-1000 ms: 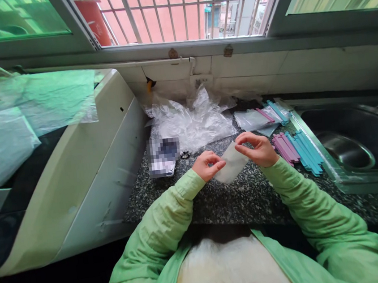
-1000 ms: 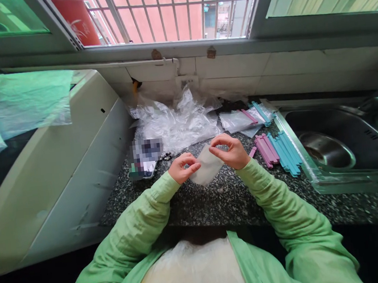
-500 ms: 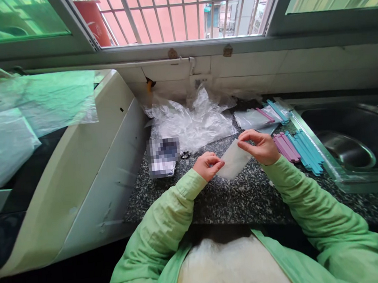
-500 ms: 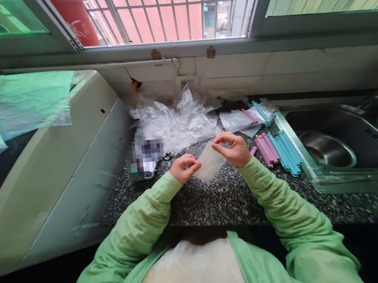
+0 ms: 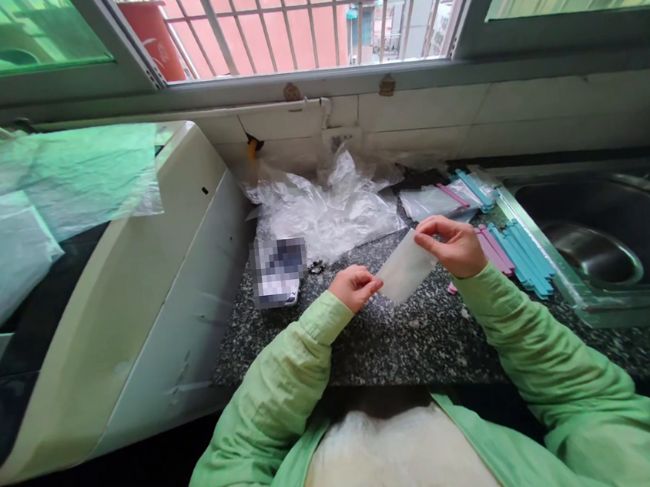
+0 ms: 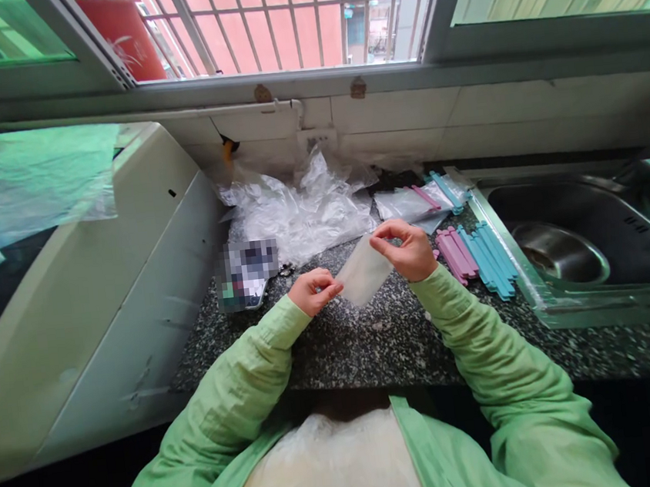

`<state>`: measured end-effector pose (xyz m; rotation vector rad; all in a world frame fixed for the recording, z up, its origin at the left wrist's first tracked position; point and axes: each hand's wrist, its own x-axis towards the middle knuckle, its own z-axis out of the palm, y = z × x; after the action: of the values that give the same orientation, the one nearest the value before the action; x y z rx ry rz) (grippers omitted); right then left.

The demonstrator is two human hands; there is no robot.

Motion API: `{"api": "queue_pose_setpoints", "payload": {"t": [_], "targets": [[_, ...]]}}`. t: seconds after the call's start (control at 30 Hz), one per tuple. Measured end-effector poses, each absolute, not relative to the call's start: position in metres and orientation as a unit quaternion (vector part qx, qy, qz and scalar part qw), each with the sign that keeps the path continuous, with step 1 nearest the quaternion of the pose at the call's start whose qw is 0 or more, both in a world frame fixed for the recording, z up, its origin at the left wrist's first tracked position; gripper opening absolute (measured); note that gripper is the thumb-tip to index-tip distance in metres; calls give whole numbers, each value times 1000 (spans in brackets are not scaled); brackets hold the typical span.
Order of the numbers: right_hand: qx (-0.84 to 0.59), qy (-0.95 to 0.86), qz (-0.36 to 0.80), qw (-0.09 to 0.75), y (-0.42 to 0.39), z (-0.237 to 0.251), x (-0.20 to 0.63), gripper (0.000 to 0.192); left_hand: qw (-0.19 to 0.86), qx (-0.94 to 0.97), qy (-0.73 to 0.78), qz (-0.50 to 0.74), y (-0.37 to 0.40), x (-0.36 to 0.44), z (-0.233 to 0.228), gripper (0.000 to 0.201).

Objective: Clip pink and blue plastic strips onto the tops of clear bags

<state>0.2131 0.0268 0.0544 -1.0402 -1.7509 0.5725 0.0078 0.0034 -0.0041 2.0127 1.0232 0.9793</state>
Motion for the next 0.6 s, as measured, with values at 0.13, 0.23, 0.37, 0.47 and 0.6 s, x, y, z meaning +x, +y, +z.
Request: {"api": "queue_pose_setpoints", "payload": {"t": [0.13, 0.23, 0.37, 0.47, 0.6], "targets": [[-430, -727, 234, 481, 26, 54, 213, 14, 337, 776, 382, 372, 2, 7, -3, 40], [-421, -739, 241, 468, 24, 55, 211, 14, 343, 776, 381, 367, 2, 6, -3, 39], [-399, -759, 250, 449, 20, 55, 204, 16, 340, 767, 399, 370, 3, 6, -2, 37], [-393, -767, 253, 440, 18, 53, 200, 16, 337, 761, 394, 390, 4, 7, -1, 39], [-390, -766, 251, 445, 18, 52, 199, 15, 340, 767, 378, 392, 3, 9, 0, 41]]}}
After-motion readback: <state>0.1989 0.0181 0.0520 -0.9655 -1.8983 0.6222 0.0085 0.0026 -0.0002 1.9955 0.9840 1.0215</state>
